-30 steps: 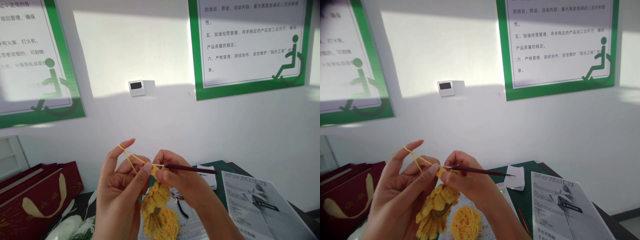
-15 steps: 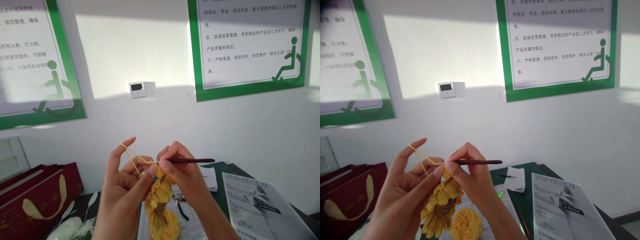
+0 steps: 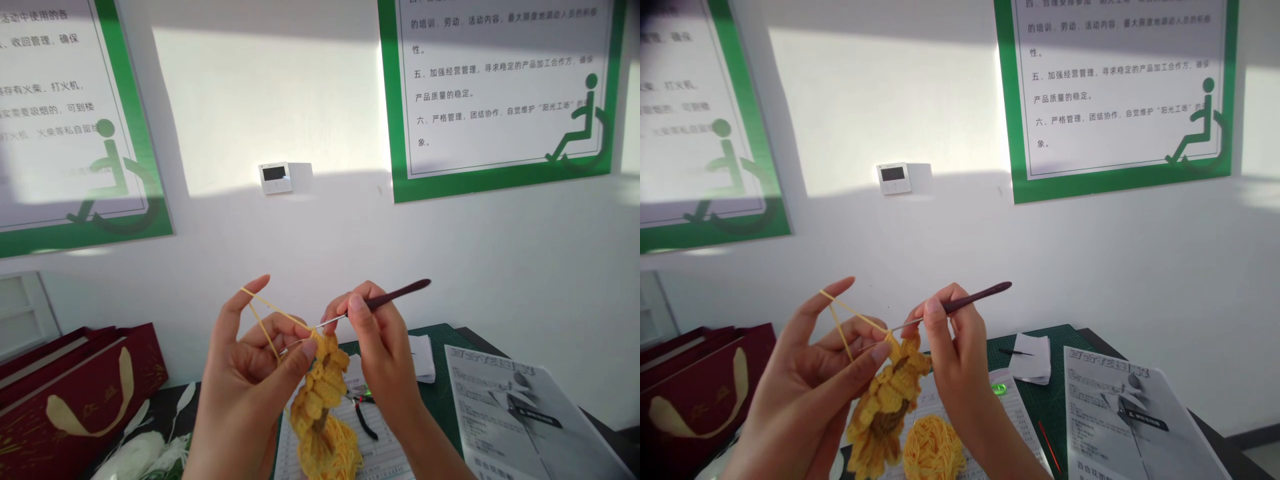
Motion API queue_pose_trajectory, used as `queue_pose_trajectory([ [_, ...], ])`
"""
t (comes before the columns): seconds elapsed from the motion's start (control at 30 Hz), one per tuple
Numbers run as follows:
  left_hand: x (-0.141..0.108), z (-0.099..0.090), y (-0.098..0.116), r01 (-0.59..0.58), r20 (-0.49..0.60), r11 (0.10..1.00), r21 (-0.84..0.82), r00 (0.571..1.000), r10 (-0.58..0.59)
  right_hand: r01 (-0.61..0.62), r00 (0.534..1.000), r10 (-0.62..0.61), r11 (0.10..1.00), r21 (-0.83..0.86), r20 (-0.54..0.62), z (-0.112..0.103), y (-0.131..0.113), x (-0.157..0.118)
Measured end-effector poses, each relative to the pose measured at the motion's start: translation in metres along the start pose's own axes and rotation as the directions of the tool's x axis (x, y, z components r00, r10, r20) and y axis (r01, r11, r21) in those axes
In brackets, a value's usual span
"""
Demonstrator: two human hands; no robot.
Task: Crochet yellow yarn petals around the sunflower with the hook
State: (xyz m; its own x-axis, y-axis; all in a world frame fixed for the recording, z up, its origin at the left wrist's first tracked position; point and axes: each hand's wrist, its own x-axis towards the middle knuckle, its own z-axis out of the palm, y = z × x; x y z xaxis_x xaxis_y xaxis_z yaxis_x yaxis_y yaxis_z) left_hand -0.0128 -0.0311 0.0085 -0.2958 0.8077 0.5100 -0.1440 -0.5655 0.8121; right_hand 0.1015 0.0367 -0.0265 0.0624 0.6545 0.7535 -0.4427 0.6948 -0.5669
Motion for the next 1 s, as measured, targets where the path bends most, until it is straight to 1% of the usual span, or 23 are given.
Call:
queue_pose_trajectory([
  [0.07,0.000,0.001,0.000,-0.029,0.009,1.000,0.000,1.000,0.029,0.135,0.991,-0.137,0.983,-0.121,-0.008,-0.002,-0.001,-0.004],
  [0.17,0.000,0.003,-0.001,-0.050,0.019,0.999,-0.001,0.999,0.050,0.314,0.946,-0.325,0.920,-0.233,-0.010,-0.002,0.000,-0.010],
  [0.23,0.000,0.004,-0.002,-0.053,0.004,0.999,-0.011,0.999,0.053,0.353,0.927,-0.373,0.906,-0.234,-0.043,0.001,0.001,-0.012],
  [0.33,0.000,0.006,-0.003,-0.059,-0.029,0.998,-0.024,0.998,0.058,0.302,0.939,-0.313,0.948,-0.098,-0.140,0.009,0.002,-0.013],
  [0.4,0.000,0.008,-0.005,-0.061,-0.033,0.998,-0.020,0.998,0.060,0.281,0.939,-0.277,0.960,-0.009,-0.205,0.013,0.003,-0.013],
  [0.47,0.000,0.009,-0.005,-0.077,-0.044,0.997,0.005,0.996,0.078,0.281,0.928,-0.269,0.960,0.007,-0.257,0.015,0.003,-0.012],
  [0.53,-0.002,0.011,-0.005,-0.113,-0.048,0.993,0.043,0.992,0.115,0.255,0.929,-0.249,0.967,-0.012,-0.275,0.013,0.002,-0.010],
  [0.6,-0.005,0.013,-0.005,-0.140,-0.040,0.988,0.071,0.989,0.143,0.185,0.952,-0.177,0.983,0.008,-0.250,0.009,0.001,-0.007],
  [0.7,-0.008,0.015,-0.004,-0.141,-0.033,0.986,0.086,0.989,0.144,0.022,0.991,-0.004,0.992,0.127,-0.137,0.003,-0.001,0.000],
  [0.8,-0.008,0.015,-0.003,-0.129,-0.027,0.987,0.096,0.991,0.133,-0.118,0.990,0.130,0.973,0.198,-0.048,-0.001,-0.001,0.005],
  [0.87,-0.006,0.013,-0.004,-0.115,-0.020,0.990,0.086,0.993,0.117,-0.156,0.985,0.167,0.966,0.205,-0.035,-0.002,-0.001,0.008],
  [1.0,-0.001,0.010,-0.004,-0.067,-0.015,0.996,0.051,0.998,0.068,-0.159,0.984,0.171,0.968,0.195,-0.045,-0.002,-0.001,0.009],
])
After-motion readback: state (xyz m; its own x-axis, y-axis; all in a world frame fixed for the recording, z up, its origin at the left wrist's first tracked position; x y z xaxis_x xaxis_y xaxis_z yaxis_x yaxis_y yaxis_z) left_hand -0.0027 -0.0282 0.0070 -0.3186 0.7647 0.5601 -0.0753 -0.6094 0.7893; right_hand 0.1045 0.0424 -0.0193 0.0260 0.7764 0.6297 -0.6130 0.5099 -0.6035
